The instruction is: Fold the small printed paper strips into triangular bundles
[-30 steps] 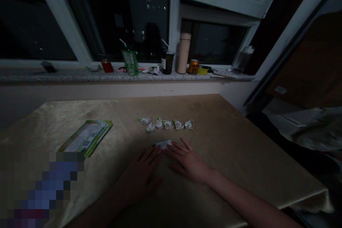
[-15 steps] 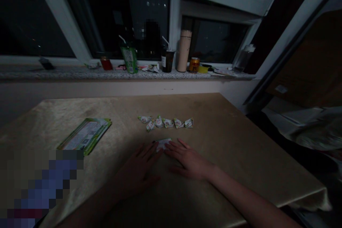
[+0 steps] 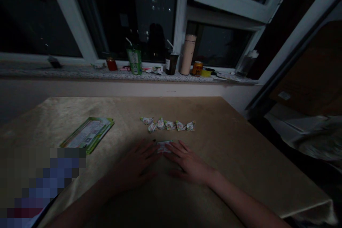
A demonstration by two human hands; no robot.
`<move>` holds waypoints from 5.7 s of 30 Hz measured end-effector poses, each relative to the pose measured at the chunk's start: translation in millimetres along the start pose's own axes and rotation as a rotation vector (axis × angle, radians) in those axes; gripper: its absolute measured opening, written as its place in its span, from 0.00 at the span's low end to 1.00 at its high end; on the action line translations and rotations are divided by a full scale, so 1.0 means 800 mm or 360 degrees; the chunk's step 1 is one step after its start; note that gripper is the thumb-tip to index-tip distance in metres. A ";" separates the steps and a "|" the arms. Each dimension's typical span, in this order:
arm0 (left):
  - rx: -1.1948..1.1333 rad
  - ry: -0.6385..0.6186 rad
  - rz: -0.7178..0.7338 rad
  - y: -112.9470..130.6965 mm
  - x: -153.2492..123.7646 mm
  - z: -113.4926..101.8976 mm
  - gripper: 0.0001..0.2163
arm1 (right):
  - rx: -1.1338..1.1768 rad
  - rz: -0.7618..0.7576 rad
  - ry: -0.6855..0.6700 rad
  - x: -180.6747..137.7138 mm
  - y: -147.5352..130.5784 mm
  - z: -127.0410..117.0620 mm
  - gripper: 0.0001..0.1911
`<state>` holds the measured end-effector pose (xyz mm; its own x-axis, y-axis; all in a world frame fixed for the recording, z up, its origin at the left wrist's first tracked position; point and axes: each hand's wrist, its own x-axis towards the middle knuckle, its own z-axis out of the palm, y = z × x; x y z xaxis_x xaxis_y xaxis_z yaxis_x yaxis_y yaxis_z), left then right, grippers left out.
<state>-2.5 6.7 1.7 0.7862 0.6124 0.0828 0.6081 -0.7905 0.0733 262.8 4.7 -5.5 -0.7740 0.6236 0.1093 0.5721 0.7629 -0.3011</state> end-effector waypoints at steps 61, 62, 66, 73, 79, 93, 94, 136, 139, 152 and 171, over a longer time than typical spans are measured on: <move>-0.0080 -0.0022 -0.0096 0.010 -0.004 0.017 0.27 | -0.0175 0.0226 0.0569 -0.003 -0.007 0.016 0.16; -0.0079 -0.0028 -0.0094 0.010 -0.004 0.017 0.27 | -0.0177 0.0229 0.0585 -0.004 -0.008 0.015 0.15; -0.0070 -0.0012 -0.0081 0.009 -0.004 0.019 0.26 | -0.0195 0.0254 0.0647 -0.004 -0.008 0.015 0.13; -0.0061 0.0016 -0.0083 0.011 -0.003 0.021 0.27 | -0.0244 0.0201 0.0615 -0.003 -0.007 0.017 0.12; -0.0045 0.0028 -0.0071 0.010 -0.003 0.027 0.28 | -0.0175 0.0163 0.0564 -0.002 -0.005 0.014 0.18; -0.0004 -0.0088 -0.0009 -0.007 -0.004 0.004 0.23 | -0.0139 0.0148 0.0553 0.004 -0.001 0.018 0.15; 0.0006 -0.0088 -0.0010 -0.008 -0.004 0.003 0.23 | -0.0151 0.0140 0.0562 0.004 -0.001 0.019 0.15; -0.0252 0.0063 0.0165 0.045 0.011 0.011 0.30 | 0.0529 0.0231 0.0602 0.001 0.006 0.026 0.30; -0.0201 0.0078 0.0165 0.046 0.011 0.011 0.27 | 0.0458 0.0140 0.0505 -0.001 0.004 0.021 0.36; -0.0127 0.0059 0.0192 0.037 0.011 0.003 0.23 | 0.0371 0.0114 0.0597 -0.001 0.005 0.026 0.13; -0.0139 0.0099 0.0139 0.034 0.011 0.002 0.27 | 0.0373 0.0068 0.0548 -0.002 0.005 0.022 0.14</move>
<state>21.1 -9.9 2.6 0.8256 0.5428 0.1541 0.5236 -0.8388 0.1493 261.4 4.0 -23.3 -0.5922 0.7049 0.3903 0.4938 0.7003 -0.5155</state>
